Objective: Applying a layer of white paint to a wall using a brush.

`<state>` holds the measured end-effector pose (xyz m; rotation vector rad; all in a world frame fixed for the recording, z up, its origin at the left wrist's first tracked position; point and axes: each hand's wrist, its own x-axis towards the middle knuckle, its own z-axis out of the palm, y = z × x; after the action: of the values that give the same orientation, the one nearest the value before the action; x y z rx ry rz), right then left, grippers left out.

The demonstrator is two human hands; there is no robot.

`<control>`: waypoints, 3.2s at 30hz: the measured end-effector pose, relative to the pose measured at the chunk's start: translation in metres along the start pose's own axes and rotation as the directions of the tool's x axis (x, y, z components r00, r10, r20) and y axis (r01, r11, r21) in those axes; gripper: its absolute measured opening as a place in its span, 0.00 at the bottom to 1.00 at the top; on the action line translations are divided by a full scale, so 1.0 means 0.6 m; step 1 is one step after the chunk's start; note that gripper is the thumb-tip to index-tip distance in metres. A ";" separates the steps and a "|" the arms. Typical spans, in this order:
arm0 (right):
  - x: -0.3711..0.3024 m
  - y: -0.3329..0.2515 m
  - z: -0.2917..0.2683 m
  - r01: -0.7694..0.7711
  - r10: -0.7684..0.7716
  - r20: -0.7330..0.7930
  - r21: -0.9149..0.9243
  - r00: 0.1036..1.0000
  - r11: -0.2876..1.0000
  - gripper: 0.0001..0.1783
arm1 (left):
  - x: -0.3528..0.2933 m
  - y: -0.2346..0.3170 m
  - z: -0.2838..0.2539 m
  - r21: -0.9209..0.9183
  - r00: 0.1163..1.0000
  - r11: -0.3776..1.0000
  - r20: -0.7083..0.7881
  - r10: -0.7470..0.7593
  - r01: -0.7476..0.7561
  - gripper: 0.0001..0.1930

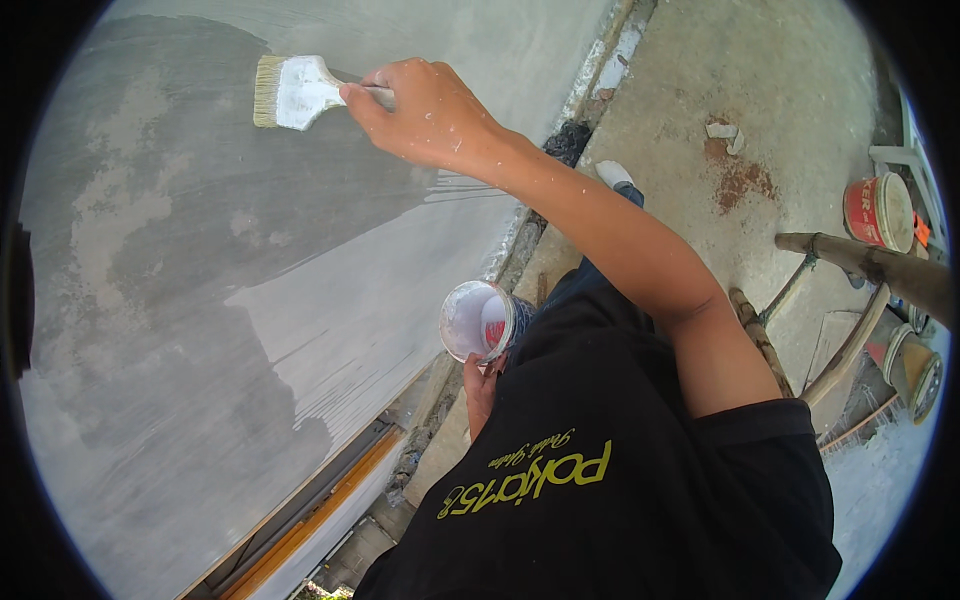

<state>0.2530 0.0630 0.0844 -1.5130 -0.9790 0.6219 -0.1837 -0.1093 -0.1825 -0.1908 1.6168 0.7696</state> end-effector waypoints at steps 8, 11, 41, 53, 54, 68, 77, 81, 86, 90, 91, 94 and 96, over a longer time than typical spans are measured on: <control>-0.049 0.292 0.057 -0.330 0.326 -0.060 -0.069 0.943 0.941 0.24 | -0.014 0.004 -0.026 0.069 0.997 0.997 -0.069 0.031 -0.026 0.16; -0.057 0.327 0.059 -0.363 0.345 -0.138 -0.138 0.928 0.921 0.22 | -0.024 0.013 -0.031 0.163 0.996 0.986 0.087 0.031 -0.044 0.21; -0.168 0.270 0.183 -0.454 0.454 -0.015 -0.041 0.891 0.890 0.19 | -0.046 0.025 -0.059 0.125 0.999 0.991 0.023 -0.044 0.040 0.27; -0.206 0.396 0.211 -0.496 0.520 0.080 -0.206 0.850 0.843 0.23 | -0.111 0.025 -0.016 0.180 0.994 0.980 -0.040 0.097 -0.088 0.25; -0.206 0.414 0.216 -0.553 0.583 0.048 -0.264 0.811 0.790 0.23 | -0.114 0.025 -0.022 0.162 0.995 0.983 -0.042 0.092 -0.084 0.26; -0.247 0.213 0.254 -0.519 0.500 0.303 -0.022 0.811 0.855 0.20 | -0.090 0.019 -0.082 0.219 0.995 0.975 -0.094 -0.019 0.039 0.25; -0.267 0.215 0.261 -0.327 0.236 0.397 0.179 0.887 0.928 0.18 | -0.077 0.015 -0.084 0.115 0.997 0.993 -0.081 -0.013 0.023 0.26; -0.270 0.328 0.291 -0.556 0.539 0.323 -0.045 0.778 0.830 0.20 | -0.082 0.014 -0.080 0.068 0.998 0.998 -0.069 -0.003 0.008 0.26; -0.268 0.386 0.288 -0.652 0.681 0.283 -0.202 0.676 0.731 0.22 | -0.097 0.014 -0.061 0.097 0.995 0.995 -0.094 0.034 -0.025 0.26; -0.258 0.307 0.290 -0.644 0.652 0.318 -0.146 0.688 0.751 0.21 | -0.104 0.014 -0.054 0.143 0.994 0.989 -0.101 0.046 -0.032 0.26; -0.259 0.266 0.288 -0.633 0.610 0.373 -0.073 0.699 0.771 0.20 | -0.105 0.013 -0.059 0.141 0.996 0.990 -0.094 0.011 0.003 0.25; -0.260 0.158 0.260 -0.600 0.488 0.483 0.102 0.727 0.793 0.18 | -0.126 0.006 -0.018 0.211 0.995 0.976 -0.080 0.065 -0.047 0.25; -0.265 0.092 0.260 -0.551 0.378 0.504 0.252 0.776 0.795 0.15 | -0.120 0.008 -0.018 0.265 0.992 0.960 -0.058 0.108 -0.089 0.25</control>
<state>0.0558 0.0111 -0.0212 -1.2796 -0.7188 1.4873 -0.1797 -0.1333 -0.1135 0.0539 1.7899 0.6215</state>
